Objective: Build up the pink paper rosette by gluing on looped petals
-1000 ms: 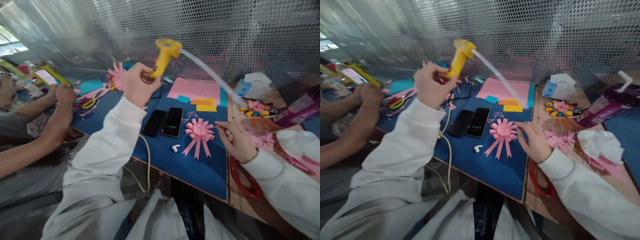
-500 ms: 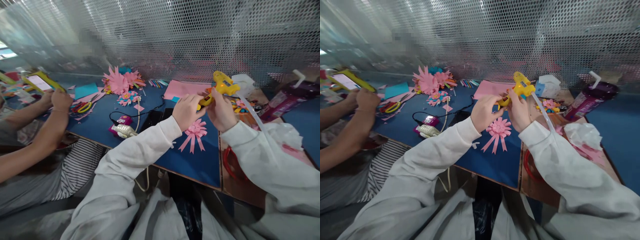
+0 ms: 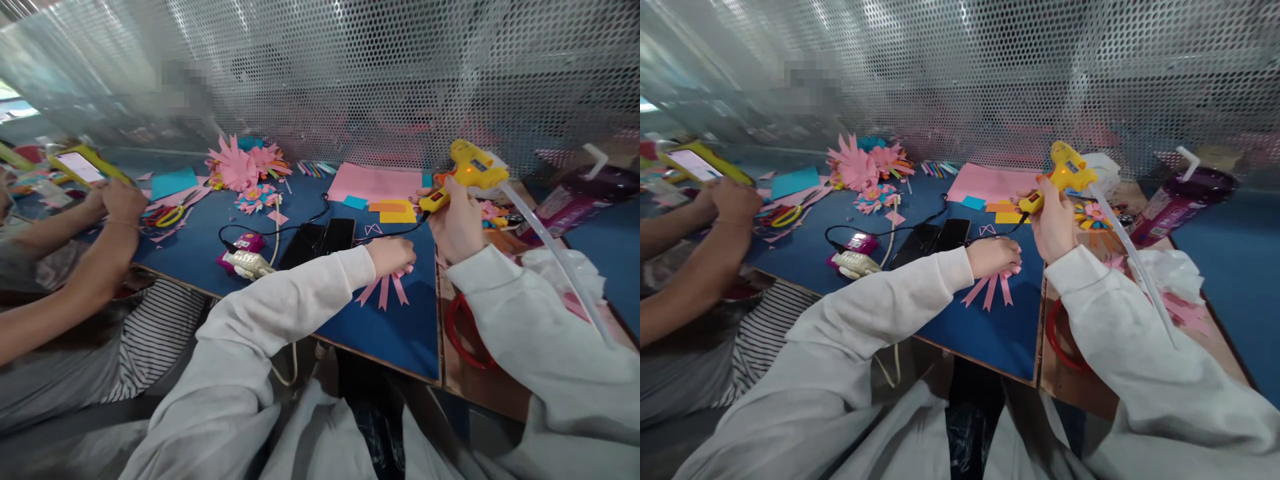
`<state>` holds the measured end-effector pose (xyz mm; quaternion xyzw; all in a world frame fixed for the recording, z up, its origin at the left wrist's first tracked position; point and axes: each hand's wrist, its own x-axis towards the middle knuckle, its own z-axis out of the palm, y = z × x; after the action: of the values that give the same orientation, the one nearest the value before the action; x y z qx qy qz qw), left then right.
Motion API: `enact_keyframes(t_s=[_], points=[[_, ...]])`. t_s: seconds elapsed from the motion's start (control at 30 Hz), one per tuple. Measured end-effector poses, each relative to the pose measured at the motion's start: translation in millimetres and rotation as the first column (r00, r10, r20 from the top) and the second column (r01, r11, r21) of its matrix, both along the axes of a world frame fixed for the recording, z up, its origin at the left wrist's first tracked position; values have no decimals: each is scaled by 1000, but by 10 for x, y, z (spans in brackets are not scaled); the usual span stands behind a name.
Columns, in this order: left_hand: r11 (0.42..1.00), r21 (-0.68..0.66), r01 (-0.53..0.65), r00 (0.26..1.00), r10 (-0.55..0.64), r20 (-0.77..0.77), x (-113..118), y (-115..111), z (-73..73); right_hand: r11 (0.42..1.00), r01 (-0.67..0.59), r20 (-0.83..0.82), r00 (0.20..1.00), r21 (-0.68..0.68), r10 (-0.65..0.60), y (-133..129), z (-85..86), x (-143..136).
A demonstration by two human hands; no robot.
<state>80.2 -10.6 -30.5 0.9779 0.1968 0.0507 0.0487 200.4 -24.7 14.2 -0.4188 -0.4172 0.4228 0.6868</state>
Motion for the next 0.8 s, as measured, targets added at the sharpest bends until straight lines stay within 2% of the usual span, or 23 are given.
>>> enact_keyframes(t_s=[0.13, 0.27, 0.4, 0.5, 0.57, 0.67, 0.73, 0.8], points=[[999, -21, 39, 997, -40, -59, -40, -44, 84, 999, 17, 48, 999, 35, -19, 11, -19, 7], [995, -70, 66, 997, -68, -37, -64, -125, 196, 999, 21, 68, 997, 49, -25, 13, -39, 20], [960, -226, 165, 980, -133, 150, -150, -242, 367, 999, 34, 2, 999, 20, -34, 13, -62, 28], [883, -409, 232, 921, -64, 384, -301, -296, 573, 999, 53, -58, 997, -7, -54, -7, -55, 2], [841, -500, 204, 850, 101, 517, -446, -246, 723, 998, 54, -101, 993, -30, -57, -35, -36, -34], [813, -582, 8, 650, 437, 621, -709, 5, 880, 999, 11, -109, 994, -35, -15, -96, -8, -97], [795, -596, -114, 484, 568, 665, -883, 241, 899, 1000, -3, -80, 997, -11, 2, -148, -2, -139], [726, -667, -165, 362, 674, 644, -1023, 451, 855, 1000, -27, -33, 999, 5, 27, -212, -7, -184]])
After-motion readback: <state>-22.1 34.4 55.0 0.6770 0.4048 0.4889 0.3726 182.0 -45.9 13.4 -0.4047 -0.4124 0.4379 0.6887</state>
